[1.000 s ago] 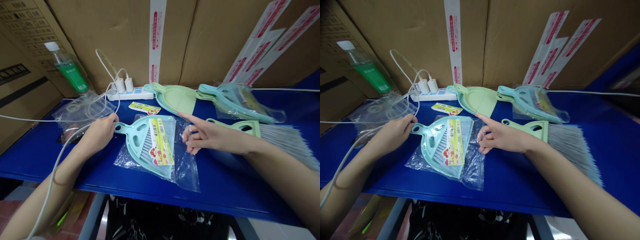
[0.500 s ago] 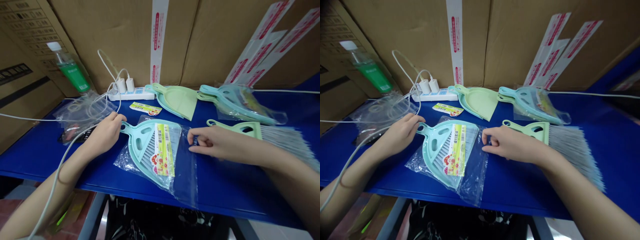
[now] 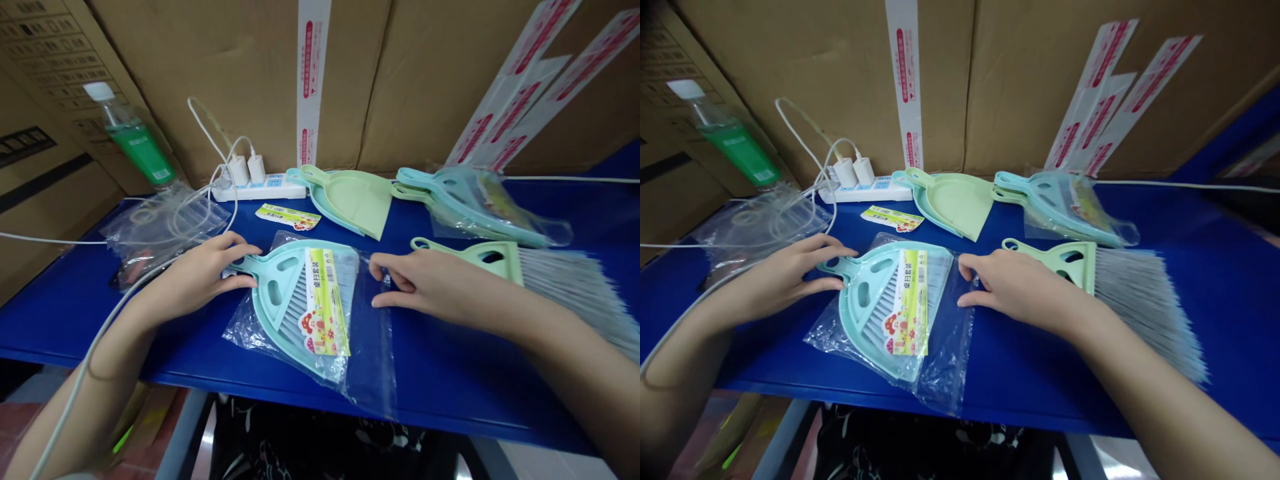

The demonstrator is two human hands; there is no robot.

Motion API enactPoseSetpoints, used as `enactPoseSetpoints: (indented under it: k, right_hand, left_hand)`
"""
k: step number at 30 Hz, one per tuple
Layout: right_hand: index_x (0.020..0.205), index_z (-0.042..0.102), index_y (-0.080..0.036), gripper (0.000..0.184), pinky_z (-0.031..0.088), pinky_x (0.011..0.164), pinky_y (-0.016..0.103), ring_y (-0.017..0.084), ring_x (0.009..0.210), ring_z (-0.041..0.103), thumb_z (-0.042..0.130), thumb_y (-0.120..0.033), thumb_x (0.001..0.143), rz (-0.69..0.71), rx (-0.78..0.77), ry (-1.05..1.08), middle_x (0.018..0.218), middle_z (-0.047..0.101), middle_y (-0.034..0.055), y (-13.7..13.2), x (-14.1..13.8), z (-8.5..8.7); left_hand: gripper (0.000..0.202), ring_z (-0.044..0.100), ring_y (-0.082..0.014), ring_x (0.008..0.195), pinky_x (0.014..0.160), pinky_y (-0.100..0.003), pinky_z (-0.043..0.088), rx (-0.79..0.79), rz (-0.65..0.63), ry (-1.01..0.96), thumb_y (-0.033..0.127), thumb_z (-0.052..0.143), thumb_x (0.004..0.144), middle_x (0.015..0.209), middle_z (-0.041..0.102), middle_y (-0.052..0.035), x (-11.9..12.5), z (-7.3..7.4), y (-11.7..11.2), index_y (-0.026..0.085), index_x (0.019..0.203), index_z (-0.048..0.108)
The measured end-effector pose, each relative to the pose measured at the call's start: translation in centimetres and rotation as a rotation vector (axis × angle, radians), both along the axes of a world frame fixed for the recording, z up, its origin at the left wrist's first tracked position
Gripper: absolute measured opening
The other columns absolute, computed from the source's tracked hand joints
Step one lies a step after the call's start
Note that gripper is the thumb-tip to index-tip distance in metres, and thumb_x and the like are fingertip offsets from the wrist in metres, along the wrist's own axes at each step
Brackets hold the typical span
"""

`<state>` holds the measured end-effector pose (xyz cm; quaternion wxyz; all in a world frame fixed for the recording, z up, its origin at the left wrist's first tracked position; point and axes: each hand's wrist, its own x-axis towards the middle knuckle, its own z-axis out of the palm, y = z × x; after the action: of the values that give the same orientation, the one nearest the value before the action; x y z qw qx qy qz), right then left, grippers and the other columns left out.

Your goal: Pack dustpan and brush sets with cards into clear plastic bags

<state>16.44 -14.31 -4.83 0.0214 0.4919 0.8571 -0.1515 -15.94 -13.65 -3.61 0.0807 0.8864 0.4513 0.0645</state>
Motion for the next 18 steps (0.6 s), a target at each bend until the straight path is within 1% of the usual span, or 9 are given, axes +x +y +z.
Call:
enactPoseSetpoints:
  k: [3, 7, 12, 15, 18]
  right_hand:
    - [0.076, 0.044, -0.025, 0.029, 0.027, 0.051, 0.027, 0.017, 0.052, 0.052, 0.064, -0.046, 0.078, -0.023, -0.001, -0.001, 0.055, 0.052, -0.0044, 0.08, 0.22, -0.19]
    - [0.075, 0.043, -0.025, 0.032, 0.031, 0.052, 0.027, 0.017, 0.058, 0.052, 0.063, -0.05, 0.078, 0.001, 0.032, 0.037, 0.064, 0.054, -0.0018, 0.29, 0.61, -0.49]
    - [0.077, 0.047, -0.024, 0.034, 0.037, 0.055, 0.029, 0.016, 0.06, 0.051, 0.06, -0.055, 0.08, 0.025, 0.044, 0.084, 0.079, 0.054, 0.0022, 0.37, 0.95, -0.7]
    - [0.079, 0.049, -0.023, 0.034, 0.04, 0.059, 0.031, 0.016, 0.061, 0.051, 0.059, -0.055, 0.079, 0.013, 0.022, 0.098, 0.085, 0.051, 0.0029, 0.25, 1.0, -0.7]
    - [0.078, 0.05, -0.023, 0.034, 0.041, 0.06, 0.031, 0.017, 0.064, 0.052, 0.06, -0.055, 0.079, 0.036, 0.002, 0.138, 0.087, 0.052, 0.0037, 0.19, 0.9, -0.64]
  left_hand:
    - [0.069, 0.06, -0.0271, 0.103, 0.095, -0.043, 0.048, -0.039, -0.019, 0.009, 0.071, 0.032, 0.088, 0.116, 0.058, -0.0128, -0.3, 0.33, 0.02, 0.019, 0.126, 0.058]
    - [0.06, 0.061, -0.0246, 0.103, 0.096, -0.039, 0.048, -0.052, -0.019, 0.04, 0.063, 0.029, 0.093, 0.118, 0.057, -0.0112, -0.47, 0.5, -0.08, 0.022, 0.129, 0.056]
    - [0.054, 0.062, -0.025, 0.101, 0.093, -0.04, 0.05, -0.038, -0.003, 0.093, 0.052, 0.026, 0.096, 0.119, 0.057, -0.0118, -0.36, 0.45, -0.25, 0.021, 0.13, 0.055]
    - [0.05, 0.062, -0.0257, 0.1, 0.091, -0.042, 0.051, -0.032, 0.017, 0.133, 0.047, 0.029, 0.096, 0.122, 0.056, -0.0118, -0.23, 0.41, -0.27, 0.023, 0.132, 0.054]
    - [0.047, 0.062, -0.0255, 0.1, 0.091, -0.043, 0.052, -0.005, 0.024, 0.148, 0.044, 0.031, 0.096, 0.124, 0.056, -0.0116, -0.14, 0.2, -0.2, 0.024, 0.133, 0.053]
